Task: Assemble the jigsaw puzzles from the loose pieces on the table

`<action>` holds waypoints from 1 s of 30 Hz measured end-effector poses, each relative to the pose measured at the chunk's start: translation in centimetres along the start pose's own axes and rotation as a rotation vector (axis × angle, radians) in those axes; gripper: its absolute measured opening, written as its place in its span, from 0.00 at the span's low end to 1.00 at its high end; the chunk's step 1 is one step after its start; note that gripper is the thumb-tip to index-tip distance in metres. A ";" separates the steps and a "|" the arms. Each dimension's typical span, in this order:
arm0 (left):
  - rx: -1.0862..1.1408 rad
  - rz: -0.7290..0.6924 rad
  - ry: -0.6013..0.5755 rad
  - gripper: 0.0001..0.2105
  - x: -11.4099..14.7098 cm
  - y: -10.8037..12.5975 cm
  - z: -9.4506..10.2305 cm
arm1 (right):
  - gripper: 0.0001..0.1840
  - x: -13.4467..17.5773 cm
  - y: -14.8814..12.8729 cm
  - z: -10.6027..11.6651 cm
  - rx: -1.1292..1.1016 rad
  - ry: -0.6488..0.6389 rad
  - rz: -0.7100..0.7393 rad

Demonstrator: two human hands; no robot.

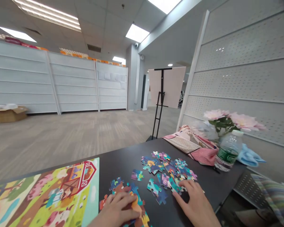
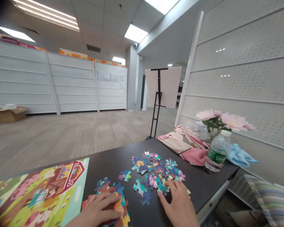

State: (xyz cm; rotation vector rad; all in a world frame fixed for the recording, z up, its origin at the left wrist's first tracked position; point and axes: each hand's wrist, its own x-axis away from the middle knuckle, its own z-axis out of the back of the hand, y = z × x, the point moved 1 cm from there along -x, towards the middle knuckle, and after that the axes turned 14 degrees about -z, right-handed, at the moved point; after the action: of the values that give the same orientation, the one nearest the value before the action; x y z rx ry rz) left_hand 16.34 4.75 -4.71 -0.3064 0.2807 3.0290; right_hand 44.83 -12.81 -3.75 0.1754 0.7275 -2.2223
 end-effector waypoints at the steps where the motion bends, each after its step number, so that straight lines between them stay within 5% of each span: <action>1: 0.002 0.005 0.017 0.17 0.0 0.0 0.0 | 0.14 -1.0 -0.2 0.1 0.001 -0.027 0.016; 11: 0.047 0.016 0.070 0.20 0.2 0.8 1.8 | 0.16 -7.6 0.2 0.0 0.054 -0.244 0.031; 21: 0.057 -0.019 0.037 0.16 0.0 -1.9 -1.8 | 0.19 -9.1 0.2 1.6 -0.125 -0.227 0.021; 24: 0.065 -0.064 0.040 0.14 -0.4 -1.3 -1.1 | 0.18 -8.5 -3.0 1.5 -0.214 -0.206 0.083; 30: 0.011 -0.152 0.030 0.16 -2.3 0.3 -1.7 | 0.13 -4.4 -15.2 -1.7 -0.389 -0.537 0.414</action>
State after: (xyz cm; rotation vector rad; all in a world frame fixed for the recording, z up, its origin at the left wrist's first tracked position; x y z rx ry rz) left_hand 18.86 4.00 -5.82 -0.3549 0.2640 2.8745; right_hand 36.79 -0.94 3.12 -0.4145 0.7225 -1.5921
